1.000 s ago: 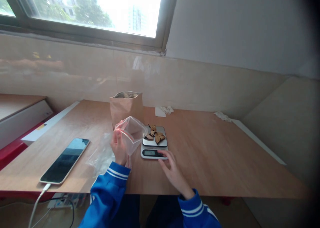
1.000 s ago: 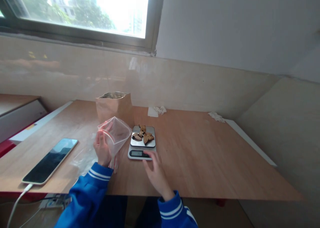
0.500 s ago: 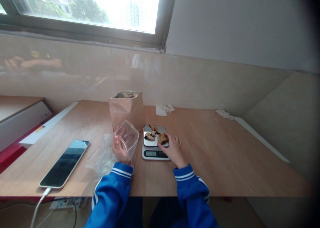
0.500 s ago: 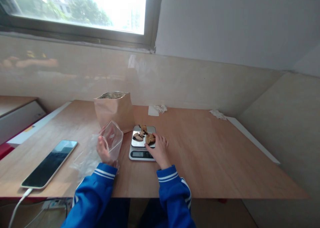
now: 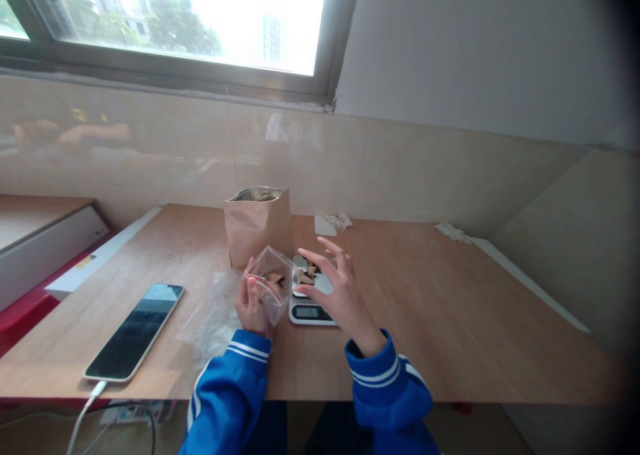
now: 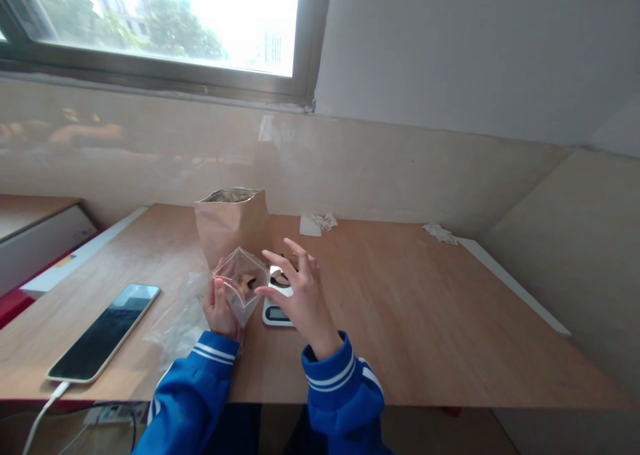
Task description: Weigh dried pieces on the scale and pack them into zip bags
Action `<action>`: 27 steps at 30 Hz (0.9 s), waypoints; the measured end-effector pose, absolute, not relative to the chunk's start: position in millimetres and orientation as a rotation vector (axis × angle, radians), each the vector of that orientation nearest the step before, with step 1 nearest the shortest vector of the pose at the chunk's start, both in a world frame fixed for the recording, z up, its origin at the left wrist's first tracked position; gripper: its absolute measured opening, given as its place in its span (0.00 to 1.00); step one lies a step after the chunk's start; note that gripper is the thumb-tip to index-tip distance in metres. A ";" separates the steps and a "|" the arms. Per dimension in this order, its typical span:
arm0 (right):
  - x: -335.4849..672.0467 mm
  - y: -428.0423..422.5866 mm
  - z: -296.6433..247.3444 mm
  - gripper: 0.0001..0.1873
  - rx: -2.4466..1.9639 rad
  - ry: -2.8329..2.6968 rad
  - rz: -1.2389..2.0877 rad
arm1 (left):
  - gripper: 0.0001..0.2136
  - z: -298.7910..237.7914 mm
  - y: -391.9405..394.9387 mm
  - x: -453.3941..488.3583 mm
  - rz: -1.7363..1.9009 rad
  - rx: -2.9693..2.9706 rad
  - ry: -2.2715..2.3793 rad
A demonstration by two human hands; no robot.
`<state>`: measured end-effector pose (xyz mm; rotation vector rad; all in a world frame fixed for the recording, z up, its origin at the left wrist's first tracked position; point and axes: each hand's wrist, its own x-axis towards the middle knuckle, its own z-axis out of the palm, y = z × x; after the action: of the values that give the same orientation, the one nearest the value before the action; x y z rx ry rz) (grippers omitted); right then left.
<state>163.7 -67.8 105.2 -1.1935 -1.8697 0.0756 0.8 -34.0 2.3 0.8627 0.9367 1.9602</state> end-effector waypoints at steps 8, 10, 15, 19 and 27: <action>172.9 -41.2 27.2 0.16 -1.379 -1.997 0.086 | 0.22 -0.6 -33.3 1.9 1.944 0.944 0.910; 165.8 -35.8 16.3 0.16 -1.441 -2.076 0.010 | 0.21 -1.3 -33.4 1.6 1.954 0.938 0.883; 163.5 -35.3 8.6 0.10 -1.426 -2.038 -0.057 | 0.22 0.5 -33.7 -1.0 1.980 0.926 0.876; 174.3 -45.1 19.3 0.08 -1.382 -1.860 0.112 | 0.22 3.4 -35.4 -0.5 1.981 0.925 0.877; 184.1 -70.0 88.8 0.17 -1.012 -0.973 0.457 | 0.24 5.0 -36.8 -0.1 1.937 0.868 0.893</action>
<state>184.1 -70.0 88.8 -1.0118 -0.9728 0.4570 -0.1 -36.8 5.0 0.8676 0.8933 1.9367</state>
